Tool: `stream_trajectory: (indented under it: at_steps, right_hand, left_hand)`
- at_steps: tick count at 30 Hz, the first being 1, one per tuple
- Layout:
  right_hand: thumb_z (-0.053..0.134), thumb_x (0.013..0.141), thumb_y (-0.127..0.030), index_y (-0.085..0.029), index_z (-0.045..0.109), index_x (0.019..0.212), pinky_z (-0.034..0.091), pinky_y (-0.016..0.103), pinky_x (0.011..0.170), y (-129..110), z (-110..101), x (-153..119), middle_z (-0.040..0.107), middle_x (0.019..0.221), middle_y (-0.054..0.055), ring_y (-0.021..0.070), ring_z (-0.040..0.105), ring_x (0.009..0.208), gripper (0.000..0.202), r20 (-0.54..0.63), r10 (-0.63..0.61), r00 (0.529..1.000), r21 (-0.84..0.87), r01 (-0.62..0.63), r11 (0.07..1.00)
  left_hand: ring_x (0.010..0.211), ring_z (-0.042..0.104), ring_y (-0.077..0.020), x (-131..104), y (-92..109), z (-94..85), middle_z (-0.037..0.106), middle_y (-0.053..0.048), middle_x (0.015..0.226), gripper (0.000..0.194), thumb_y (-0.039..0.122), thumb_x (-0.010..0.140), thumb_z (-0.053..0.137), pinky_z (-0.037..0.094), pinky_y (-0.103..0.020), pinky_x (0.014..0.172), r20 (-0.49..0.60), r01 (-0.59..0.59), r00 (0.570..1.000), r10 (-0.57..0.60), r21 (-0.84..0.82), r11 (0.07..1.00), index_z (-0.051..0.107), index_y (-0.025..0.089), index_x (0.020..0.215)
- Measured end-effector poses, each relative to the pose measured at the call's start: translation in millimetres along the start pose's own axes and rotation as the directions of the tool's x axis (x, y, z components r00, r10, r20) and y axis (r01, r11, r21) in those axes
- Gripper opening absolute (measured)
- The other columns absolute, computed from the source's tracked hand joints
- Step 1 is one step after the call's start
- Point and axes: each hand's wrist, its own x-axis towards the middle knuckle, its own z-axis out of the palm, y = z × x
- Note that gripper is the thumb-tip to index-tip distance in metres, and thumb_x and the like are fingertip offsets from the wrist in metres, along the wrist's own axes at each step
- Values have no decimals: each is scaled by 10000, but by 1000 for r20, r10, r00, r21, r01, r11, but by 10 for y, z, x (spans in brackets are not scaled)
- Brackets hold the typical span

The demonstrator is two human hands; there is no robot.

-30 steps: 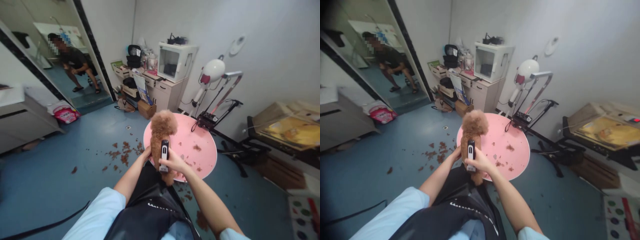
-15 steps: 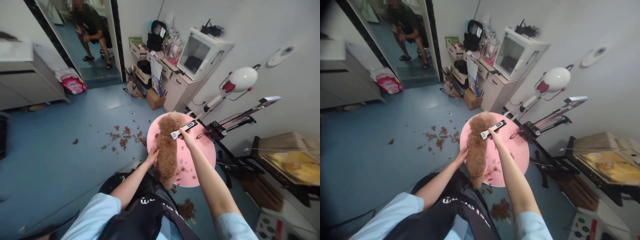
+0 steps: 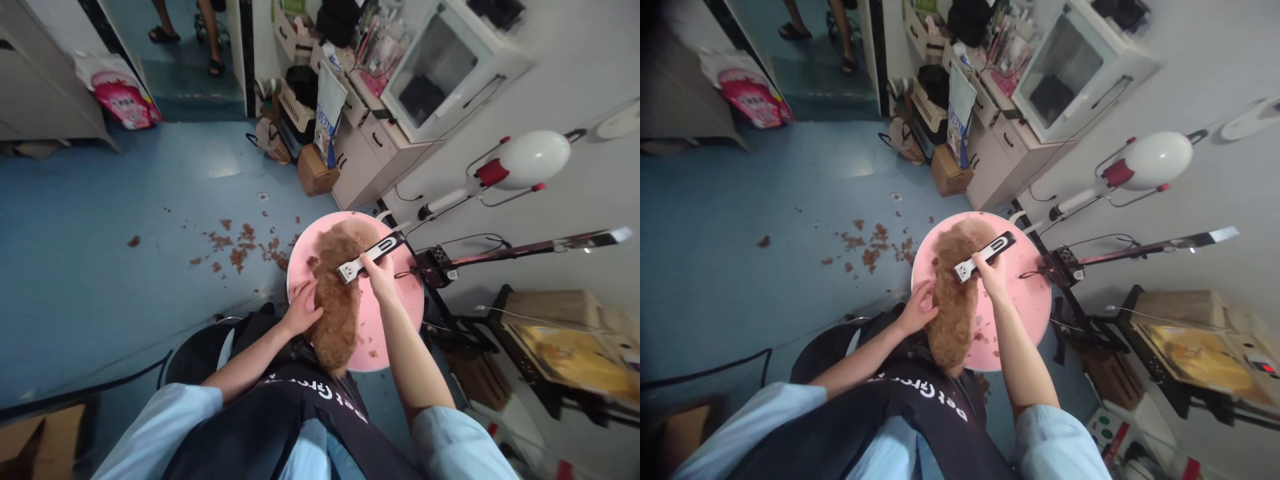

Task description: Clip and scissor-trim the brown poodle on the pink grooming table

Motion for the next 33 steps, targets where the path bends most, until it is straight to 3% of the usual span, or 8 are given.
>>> stream_trajectory:
  at_steps: [3, 8, 12, 17, 22, 27, 31, 33]
  right_hand:
    - [670, 709, -361, -199, 497, 764, 466, 250, 518, -15, 26, 28, 595, 701, -6, 139, 563, 604, 243, -113, -96, 989, -92, 86, 992]
    - [698, 676, -357, -198, 492, 663, 447, 271, 501, -80, 124, -9, 588, 617, -3, 152, 549, 552, 261, 130, -42, 991, -138, 60, 989]
    - [678, 693, -351, -200, 484, 691, 466, 283, 569, -107, 137, -39, 590, 659, -6, 157, 563, 606, 246, -11, -177, 984, -224, 170, 960]
    - [715, 658, -459, -202, 543, 867, 509, 341, 671, -78, 236, -57, 653, 764, 11, 208, 619, 711, 373, 183, -148, 972, -358, 206, 911]
    - [690, 695, -490, -210, 547, 1042, 517, 387, 776, -117, 307, -14, 681, 879, 45, 252, 653, 837, 469, 113, -202, 973, -472, 232, 851]
    - [699, 686, -512, -211, 567, 995, 534, 373, 726, -130, 429, 26, 682, 821, 45, 253, 656, 784, 450, 347, -27, 938, -518, 215, 828]
    - [688, 704, -503, -200, 550, 1021, 521, 377, 805, -131, 473, 141, 685, 902, 78, 265, 656, 882, 459, 189, -150, 970, -557, 232, 797]
    - [709, 685, -477, -198, 553, 996, 524, 369, 792, -111, 511, 198, 683, 872, 73, 264, 659, 882, 446, 219, -112, 969, -559, 219, 800]
  left_hand:
    - [1144, 555, -205, -44, 165, 30, 600, -87, 1155, 347, 233, 791, 658, 402, -409, 1070, -51, -117, 991, 126, 145, 982, 654, 189, 1135]
    - [842, 619, -163, -160, 338, 154, 652, -58, 861, 157, 157, 827, 576, 522, -299, 784, -98, -134, 983, 154, 181, 974, 688, 149, 937]
    - [798, 635, -153, -254, 399, 225, 677, -59, 855, 152, 117, 826, 550, 518, -279, 760, -75, -136, 986, 150, 165, 977, 687, 149, 882]
    - [819, 639, -151, -335, 406, 229, 683, -59, 875, 169, 121, 840, 535, 513, -271, 780, -73, -126, 988, 137, 137, 983, 689, 156, 900]
    - [828, 638, -146, -378, 396, 207, 682, -59, 898, 182, 143, 859, 520, 512, -267, 786, -76, -123, 989, 130, 90, 988, 694, 160, 910]
    - [842, 642, -150, -395, 414, 230, 681, -60, 901, 185, 149, 862, 522, 518, -276, 803, -87, -124, 988, 129, 64, 990, 698, 162, 916]
    - [832, 642, -146, -404, 435, 241, 682, -54, 896, 186, 129, 856, 527, 520, -269, 791, -87, -138, 986, 144, 70, 988, 701, 165, 912]
    - [824, 640, -143, -402, 445, 242, 681, -52, 885, 188, 114, 851, 529, 519, -262, 780, -93, -149, 983, 156, 79, 986, 701, 161, 909]
